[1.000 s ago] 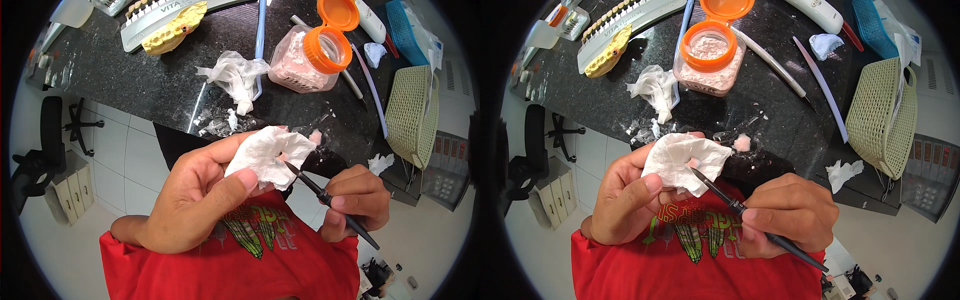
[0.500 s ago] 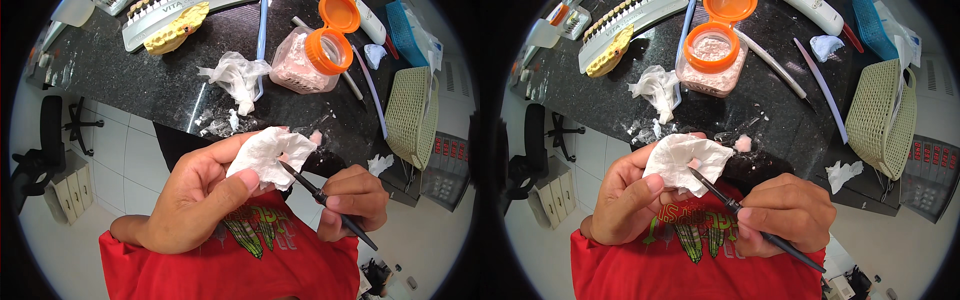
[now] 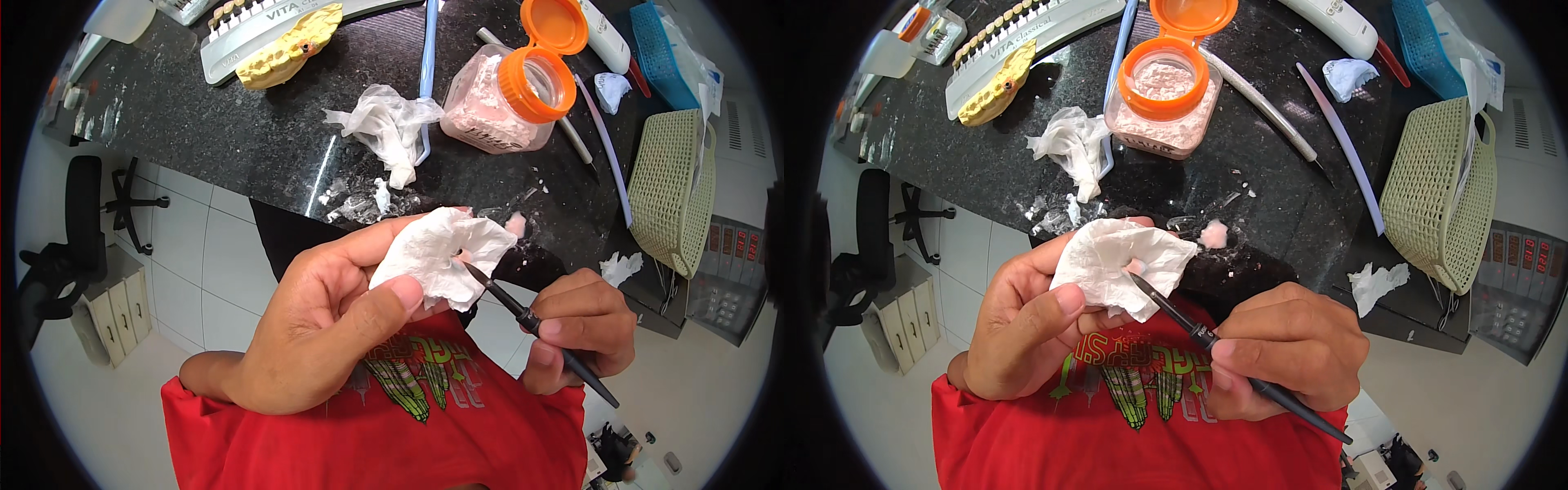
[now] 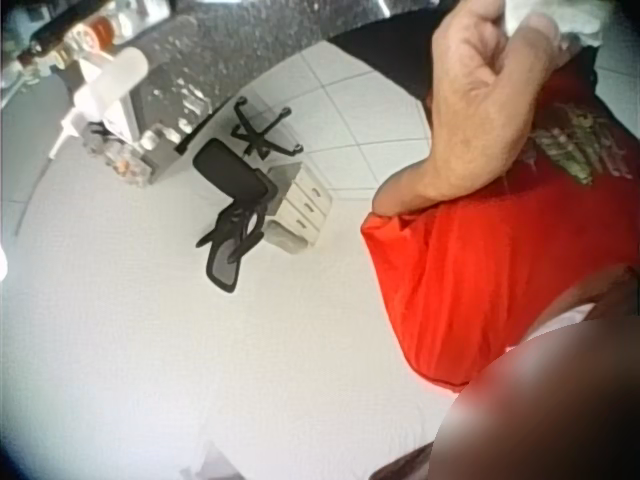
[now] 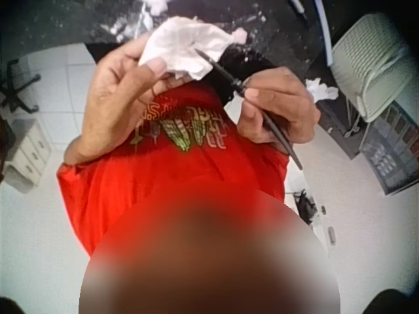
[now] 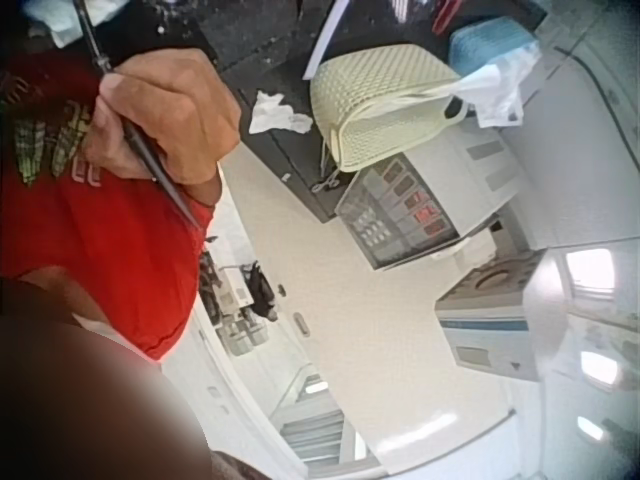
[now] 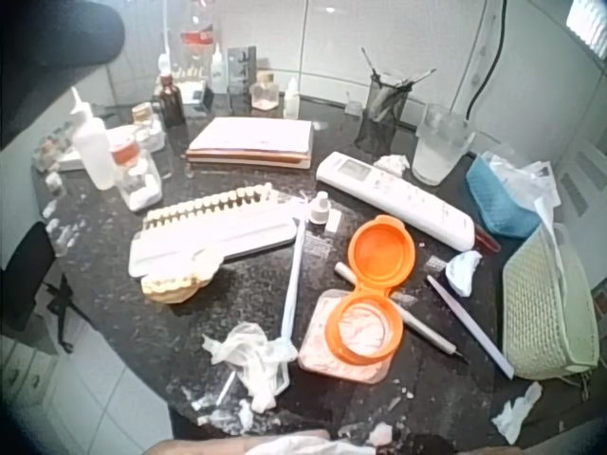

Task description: Applying ceramic paste or stain to a dental crown using a fine brush at a laboratory bench.

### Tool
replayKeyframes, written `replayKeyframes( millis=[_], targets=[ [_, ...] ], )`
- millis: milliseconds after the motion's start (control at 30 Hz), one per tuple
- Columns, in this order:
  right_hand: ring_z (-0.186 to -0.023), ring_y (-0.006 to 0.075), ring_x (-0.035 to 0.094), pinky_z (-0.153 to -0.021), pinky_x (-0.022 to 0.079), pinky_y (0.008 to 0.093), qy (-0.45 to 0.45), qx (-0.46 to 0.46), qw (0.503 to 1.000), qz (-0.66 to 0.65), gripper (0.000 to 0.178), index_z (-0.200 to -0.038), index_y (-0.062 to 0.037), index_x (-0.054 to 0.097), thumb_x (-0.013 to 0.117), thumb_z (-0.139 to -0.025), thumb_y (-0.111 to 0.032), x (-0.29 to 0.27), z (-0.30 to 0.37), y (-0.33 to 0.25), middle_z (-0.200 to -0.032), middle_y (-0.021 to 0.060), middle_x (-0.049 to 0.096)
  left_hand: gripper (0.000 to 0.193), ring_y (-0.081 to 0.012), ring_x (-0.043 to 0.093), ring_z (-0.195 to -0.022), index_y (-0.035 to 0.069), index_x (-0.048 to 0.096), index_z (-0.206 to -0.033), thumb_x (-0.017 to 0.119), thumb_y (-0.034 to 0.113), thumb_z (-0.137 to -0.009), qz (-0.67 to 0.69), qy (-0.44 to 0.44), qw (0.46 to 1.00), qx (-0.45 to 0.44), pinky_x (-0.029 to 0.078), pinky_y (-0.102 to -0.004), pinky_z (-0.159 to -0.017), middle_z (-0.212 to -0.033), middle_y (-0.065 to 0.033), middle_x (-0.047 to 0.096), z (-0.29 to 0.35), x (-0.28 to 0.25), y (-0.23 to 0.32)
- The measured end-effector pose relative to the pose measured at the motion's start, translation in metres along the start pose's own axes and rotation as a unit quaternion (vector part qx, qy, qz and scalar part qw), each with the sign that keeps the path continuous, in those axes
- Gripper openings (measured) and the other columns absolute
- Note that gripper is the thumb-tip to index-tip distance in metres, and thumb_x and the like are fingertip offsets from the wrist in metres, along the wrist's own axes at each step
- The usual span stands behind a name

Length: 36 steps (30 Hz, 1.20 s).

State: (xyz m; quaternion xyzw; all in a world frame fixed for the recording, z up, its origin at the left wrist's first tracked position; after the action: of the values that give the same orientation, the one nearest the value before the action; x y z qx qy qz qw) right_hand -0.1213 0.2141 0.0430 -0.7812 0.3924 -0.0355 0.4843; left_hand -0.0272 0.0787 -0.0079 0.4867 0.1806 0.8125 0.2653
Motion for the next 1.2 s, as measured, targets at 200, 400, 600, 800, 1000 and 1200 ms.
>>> replayKeyframes(
  millis=[200, 400, 600, 800, 1000, 1200],
  targets=[
    [-0.054, 0.0181, 0.061, -0.047, 0.05, 0.0247, -0.013, 0.0, 1.0, 0.01, 0.033, -0.087, -0.0007, 0.06, 0.07, -0.057, 0.006, 0.0005, -0.0042, -0.0013, -0.071, 0.009, 0.061, 0.06, -0.0275, 0.047, -0.124, -0.013, 0.027, -0.136, 0.054, 0.017, -0.091, 0.001, -0.008, 1.0, -0.004, 0.04, -0.0413, -0.103, -0.137, -0.022, 0.041, -0.0006, 0.0007, 0.0],
    [-0.055, 0.0182, 0.061, -0.047, 0.049, 0.0246, 0.002, -0.005, 1.0, 0.009, 0.034, -0.088, -0.0006, 0.061, 0.071, -0.056, 0.005, 0.0, -0.0004, 0.0002, -0.071, 0.0088, 0.06, 0.061, -0.0275, 0.048, -0.123, -0.013, 0.028, -0.136, 0.055, 0.017, -0.09, 0.001, -0.004, 1.0, -0.002, 0.041, -0.0407, -0.103, -0.137, -0.022, 0.041, -0.0009, 0.0001, -0.001],
    [-0.054, 0.0181, 0.061, -0.046, 0.049, 0.0243, 0.006, -0.006, 1.0, -0.007, 0.033, -0.088, -0.0006, 0.061, 0.069, -0.057, 0.006, -0.0037, -0.0008, -0.0002, -0.07, 0.0091, 0.061, 0.062, -0.0277, 0.05, -0.122, -0.013, 0.028, -0.135, 0.056, 0.018, -0.09, 0.001, 0.004, 1.0, -0.002, 0.043, -0.0393, -0.101, -0.138, -0.0228, 0.04, -0.0011, 0.0006, 0.0011],
    [-0.054, 0.0183, 0.06, -0.046, 0.049, 0.0247, 0.001, -0.012, 1.0, 0.003, 0.031, -0.087, -0.0009, 0.061, 0.07, -0.058, 0.005, -0.0012, -0.001, -0.0008, -0.07, 0.0096, 0.061, 0.062, -0.0278, 0.05, -0.121, -0.014, 0.029, -0.135, 0.056, 0.019, -0.09, -0.006, 0.015, 1.0, -0.012, 0.044, -0.0386, -0.1, -0.138, -0.0229, 0.04, -0.0009, -0.0023, 0.0005],
    [-0.054, 0.0187, 0.061, -0.047, 0.05, 0.0251, 0.0, -0.001, 1.0, 0.002, 0.03, -0.086, -0.0009, 0.061, 0.071, -0.058, 0.005, -0.0019, -0.0007, -0.0005, -0.069, 0.0097, 0.061, 0.061, -0.0266, 0.051, -0.12, -0.014, 0.029, -0.135, 0.056, 0.019, -0.09, -0.004, 0.017, 1.0, -0.014, 0.043, -0.038, -0.1, -0.137, -0.0227, 0.041, -0.001, -0.0016, 0.0004],
    [-0.056, 0.0189, 0.062, -0.048, 0.051, 0.0253, -0.01, -0.014, 1.0, 0.002, 0.031, -0.086, -0.001, 0.061, 0.072, -0.058, 0.005, 0.0004, -0.0023, -0.0013, -0.07, 0.0095, 0.061, 0.061, -0.0269, 0.051, -0.119, -0.014, 0.029, -0.135, 0.056, 0.019, -0.09, -0.003, 0.019, 1.0, -0.014, 0.043, -0.038, -0.1, -0.137, -0.0222, 0.042, -0.0005, -0.0006, 0.0008]
  ],
)
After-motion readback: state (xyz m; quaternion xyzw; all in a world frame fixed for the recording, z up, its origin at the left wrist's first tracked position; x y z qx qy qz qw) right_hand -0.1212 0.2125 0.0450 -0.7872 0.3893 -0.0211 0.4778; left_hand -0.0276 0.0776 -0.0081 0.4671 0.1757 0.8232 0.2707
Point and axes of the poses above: each hand's wrist, its own z-axis away from the middle knuckle, its own x-axis out of the palm, y = z × x, the point moved 7 cm from there along -z, towards the middle knuckle
